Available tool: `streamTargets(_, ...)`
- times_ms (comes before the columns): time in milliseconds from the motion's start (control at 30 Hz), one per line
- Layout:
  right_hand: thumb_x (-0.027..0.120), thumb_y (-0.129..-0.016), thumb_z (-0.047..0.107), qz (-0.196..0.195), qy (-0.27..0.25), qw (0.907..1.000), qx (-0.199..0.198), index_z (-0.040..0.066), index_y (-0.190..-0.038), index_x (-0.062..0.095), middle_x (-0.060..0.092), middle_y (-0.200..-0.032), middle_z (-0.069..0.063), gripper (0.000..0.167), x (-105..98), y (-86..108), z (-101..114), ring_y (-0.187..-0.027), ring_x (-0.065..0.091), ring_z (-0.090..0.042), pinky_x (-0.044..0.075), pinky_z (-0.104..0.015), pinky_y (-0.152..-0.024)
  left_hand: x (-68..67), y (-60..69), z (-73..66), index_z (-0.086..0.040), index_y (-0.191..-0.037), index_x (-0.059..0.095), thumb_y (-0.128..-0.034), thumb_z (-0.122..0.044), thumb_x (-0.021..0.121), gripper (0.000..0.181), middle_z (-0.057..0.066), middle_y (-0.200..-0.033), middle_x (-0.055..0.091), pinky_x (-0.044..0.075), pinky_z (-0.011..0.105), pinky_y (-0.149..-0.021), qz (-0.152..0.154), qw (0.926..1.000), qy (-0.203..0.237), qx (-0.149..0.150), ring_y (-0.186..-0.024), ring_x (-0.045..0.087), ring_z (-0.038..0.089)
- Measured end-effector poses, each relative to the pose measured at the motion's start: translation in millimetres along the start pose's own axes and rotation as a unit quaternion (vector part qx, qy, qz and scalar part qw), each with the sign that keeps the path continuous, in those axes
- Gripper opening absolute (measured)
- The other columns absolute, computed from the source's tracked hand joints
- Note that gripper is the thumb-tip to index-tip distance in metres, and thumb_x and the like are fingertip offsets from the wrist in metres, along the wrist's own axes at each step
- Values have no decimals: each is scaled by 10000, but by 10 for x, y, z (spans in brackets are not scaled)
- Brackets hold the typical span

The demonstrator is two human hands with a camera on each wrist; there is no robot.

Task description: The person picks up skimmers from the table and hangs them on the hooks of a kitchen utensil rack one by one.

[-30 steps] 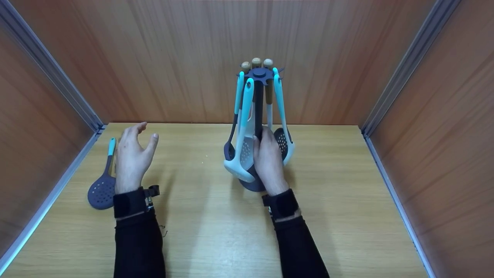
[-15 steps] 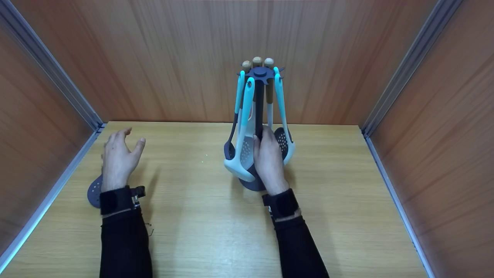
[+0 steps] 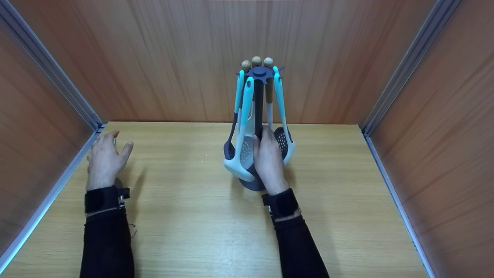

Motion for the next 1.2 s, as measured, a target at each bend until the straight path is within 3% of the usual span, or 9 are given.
streamTargets(233,494,-1209,169,-56,-11,9999,-93,7,-1583,465,614,-1566,-244,408,-1,8,3,-1489,635,-416,574,-572,-1190,-44,-26,178,6,-1656,460,-1125,-346,629,659,313,-1669,508,410,764,-1193,172,9998,-127,-42,-1531,479,562)
streamTargets(667,491,-1213,197,3,-18,10000,-8,32,-1596,451,607,-1581,-230,419,4,14,7,-1496,631,-403,571,-576,-1191,14,-47,551,46,-1672,415,-1117,-321,636,701,377,-1642,487,424,793,-1160,532,9978,-324,-224,-1485,481,626)
streamTargets(933,489,-1214,208,-9,-10,10000,-4,44,-1609,448,604,-1590,-228,430,-4,33,16,-1505,625,-404,572,-573,-1188,88,-110,762,88,-1660,389,-1132,-372,569,723,432,-1577,498,417,814,-1163,1050,9920,-492,-492,-1438,494,664)
streamTargets(1200,501,-1208,185,-122,49,9998,-161,-4,-1578,470,639,-1516,-255,417,4,27,15,-1448,663,-423,592,-579,-1162,122,-110,880,128,-1571,446,-1126,-387,568,692,437,-1472,547,471,806,-1089,1171,9890,-462,-776,-1364,541,679)
Point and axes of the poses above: each hand's wrist, its own y-axis away from the middle knuckle, its own x-axis out of the palm, z = x × y, the point moved 2 cm from there along -y, towards the middle knuckle
